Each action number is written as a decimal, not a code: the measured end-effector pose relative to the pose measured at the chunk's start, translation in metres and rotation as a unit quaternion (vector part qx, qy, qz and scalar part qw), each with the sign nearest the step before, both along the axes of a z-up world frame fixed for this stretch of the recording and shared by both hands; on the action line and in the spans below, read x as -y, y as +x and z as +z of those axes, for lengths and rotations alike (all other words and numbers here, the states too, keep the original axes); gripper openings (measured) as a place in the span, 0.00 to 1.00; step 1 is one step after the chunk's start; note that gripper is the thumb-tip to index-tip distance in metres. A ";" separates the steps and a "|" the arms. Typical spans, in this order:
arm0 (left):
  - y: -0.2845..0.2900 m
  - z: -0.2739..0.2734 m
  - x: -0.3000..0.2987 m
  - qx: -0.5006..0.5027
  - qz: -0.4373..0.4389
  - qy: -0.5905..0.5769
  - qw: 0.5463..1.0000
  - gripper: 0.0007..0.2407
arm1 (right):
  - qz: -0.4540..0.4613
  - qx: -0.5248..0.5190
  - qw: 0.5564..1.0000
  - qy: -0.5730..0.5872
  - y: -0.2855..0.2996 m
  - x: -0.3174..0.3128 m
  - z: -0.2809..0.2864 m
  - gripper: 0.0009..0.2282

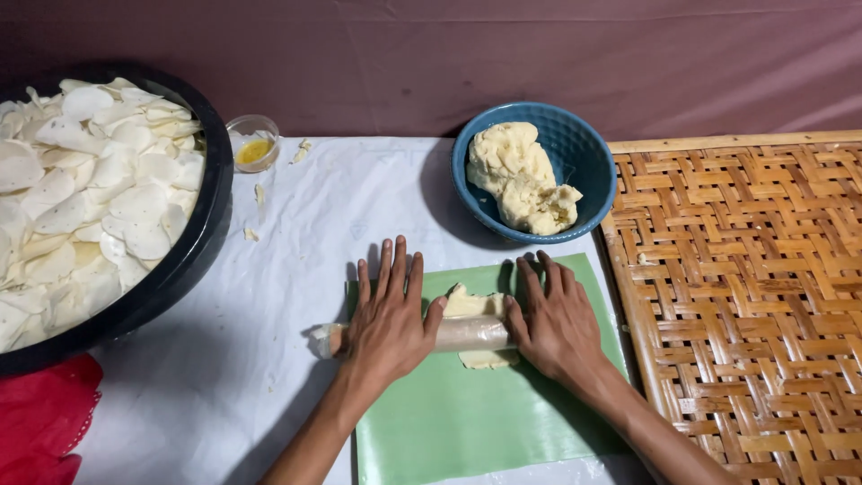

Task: Rolling out dough on a plastic mat using a rolling pin.

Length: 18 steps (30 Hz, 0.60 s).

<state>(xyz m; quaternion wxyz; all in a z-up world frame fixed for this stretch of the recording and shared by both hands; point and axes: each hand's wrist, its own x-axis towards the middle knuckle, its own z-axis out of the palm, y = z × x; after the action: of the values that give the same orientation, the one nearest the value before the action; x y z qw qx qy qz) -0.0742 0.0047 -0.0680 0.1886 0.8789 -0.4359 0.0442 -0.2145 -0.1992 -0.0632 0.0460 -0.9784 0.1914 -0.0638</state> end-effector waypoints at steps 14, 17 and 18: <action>-0.035 -0.012 -0.014 0.044 -0.017 -0.014 0.999 0.26 | 0.135 0.085 0.987 -0.003 -0.032 -0.013 0.007 0.28; -0.028 -0.007 -0.008 0.061 -0.008 -0.033 0.998 0.26 | 0.130 0.095 0.987 -0.009 -0.025 -0.011 0.010 0.28; -0.030 -0.007 -0.008 0.060 -0.013 -0.044 0.997 0.27 | 0.135 0.091 0.987 -0.006 -0.027 -0.011 0.011 0.28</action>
<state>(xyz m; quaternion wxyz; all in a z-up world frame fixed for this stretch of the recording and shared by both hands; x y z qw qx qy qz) -0.1041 0.0130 -0.0747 0.2008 0.8597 -0.4556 0.1137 -0.2415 -0.1880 -0.0526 0.0656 -0.9855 0.0524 -0.1472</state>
